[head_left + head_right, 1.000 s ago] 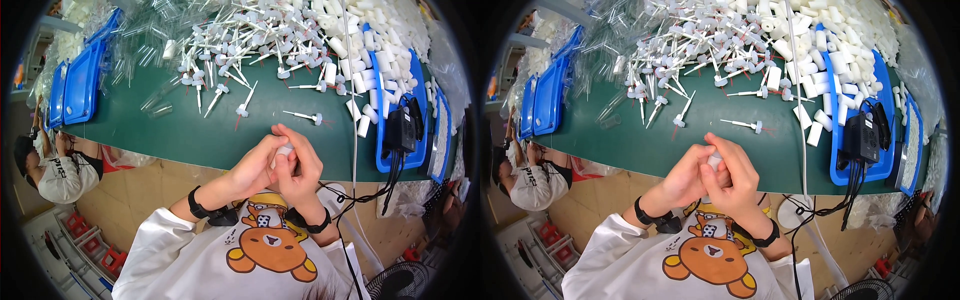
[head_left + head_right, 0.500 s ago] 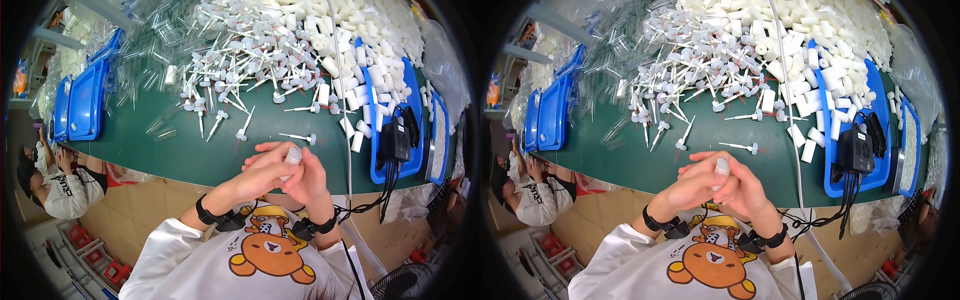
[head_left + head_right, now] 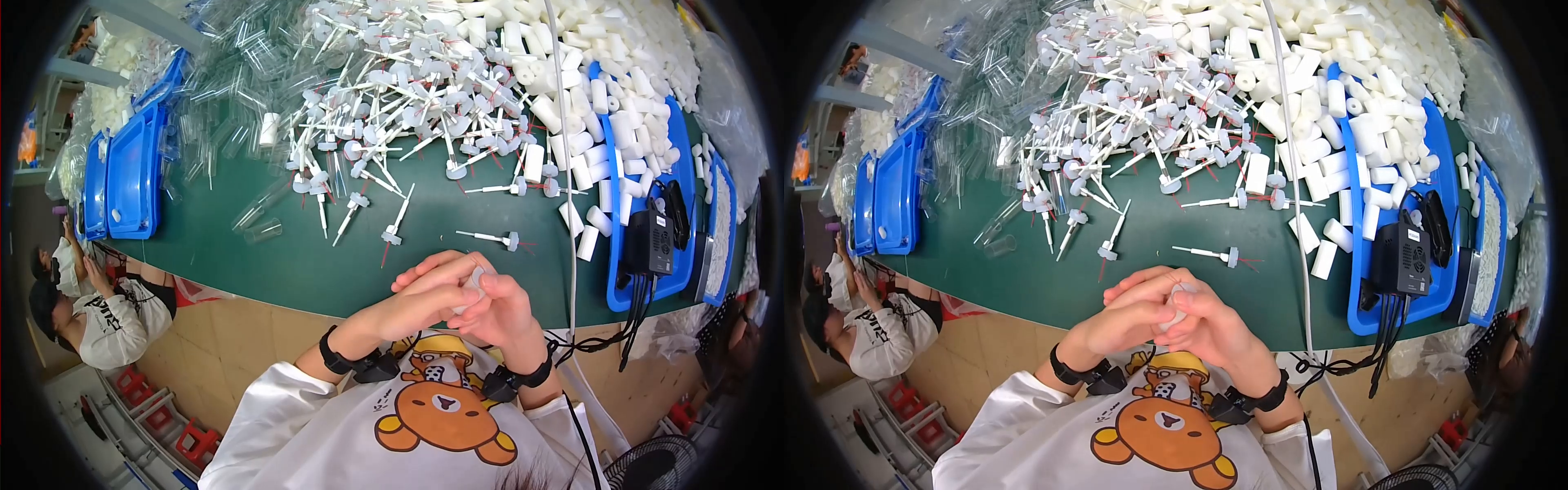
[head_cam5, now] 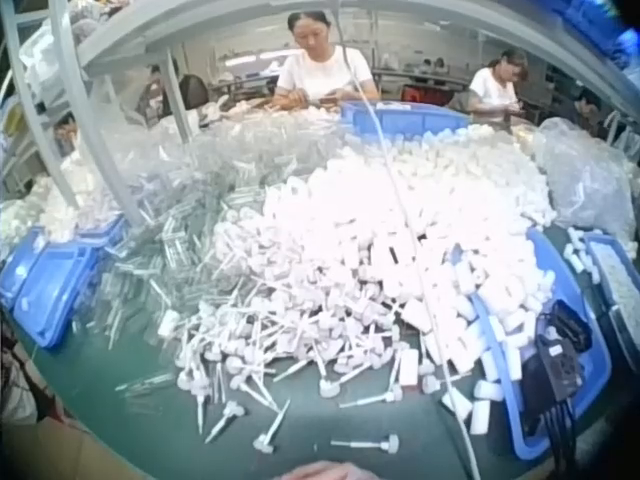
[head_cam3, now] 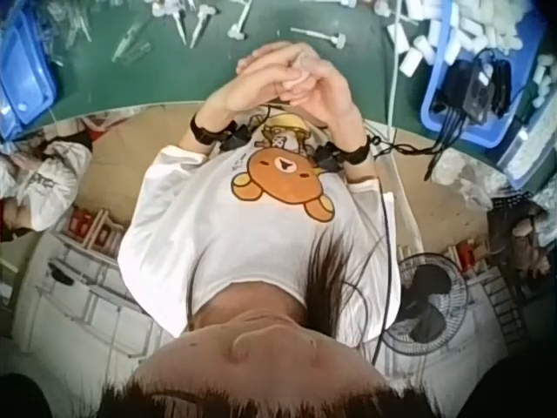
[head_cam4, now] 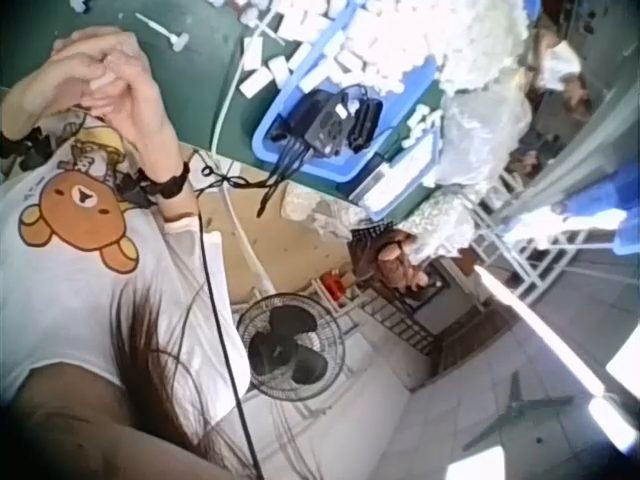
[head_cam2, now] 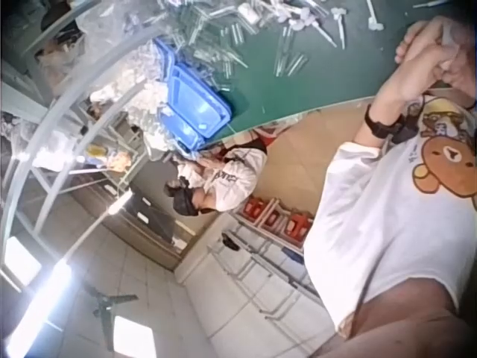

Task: Assemble small plastic components for electronic or mechanical products at a workbench.

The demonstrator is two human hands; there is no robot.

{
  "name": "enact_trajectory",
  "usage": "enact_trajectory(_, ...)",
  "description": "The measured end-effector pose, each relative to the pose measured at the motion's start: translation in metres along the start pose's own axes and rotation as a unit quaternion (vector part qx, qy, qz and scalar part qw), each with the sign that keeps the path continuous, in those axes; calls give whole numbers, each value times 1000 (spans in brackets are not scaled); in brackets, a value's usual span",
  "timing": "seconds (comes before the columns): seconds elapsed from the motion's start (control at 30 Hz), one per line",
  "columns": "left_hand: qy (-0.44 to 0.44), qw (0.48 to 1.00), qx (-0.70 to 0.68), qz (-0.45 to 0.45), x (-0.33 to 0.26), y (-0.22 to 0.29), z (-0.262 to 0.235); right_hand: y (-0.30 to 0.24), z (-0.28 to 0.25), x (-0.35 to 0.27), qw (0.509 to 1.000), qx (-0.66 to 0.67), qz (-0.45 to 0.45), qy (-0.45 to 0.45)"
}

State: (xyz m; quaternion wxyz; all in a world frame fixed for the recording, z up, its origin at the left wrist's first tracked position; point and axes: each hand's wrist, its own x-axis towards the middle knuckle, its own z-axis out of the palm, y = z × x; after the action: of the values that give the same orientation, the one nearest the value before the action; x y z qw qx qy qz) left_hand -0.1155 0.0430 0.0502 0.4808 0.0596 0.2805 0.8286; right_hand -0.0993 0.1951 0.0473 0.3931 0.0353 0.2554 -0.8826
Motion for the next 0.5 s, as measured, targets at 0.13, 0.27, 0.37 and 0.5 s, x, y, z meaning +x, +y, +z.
enact_trajectory(0.13,-35,995,88,13,1,0,-6,2,2,4,999,-35,1,16)
enact_trajectory(0.27,-4,992,127,25,1,-1,6,9,2,5,999,-26,-31,28)
enact_trajectory(0.37,41,988,151,-6,-3,-5,0,8,4,6,998,-23,-57,33)
enact_trajectory(0.5,35,967,246,56,5,21,9,6,4,6,998,0,-55,15)
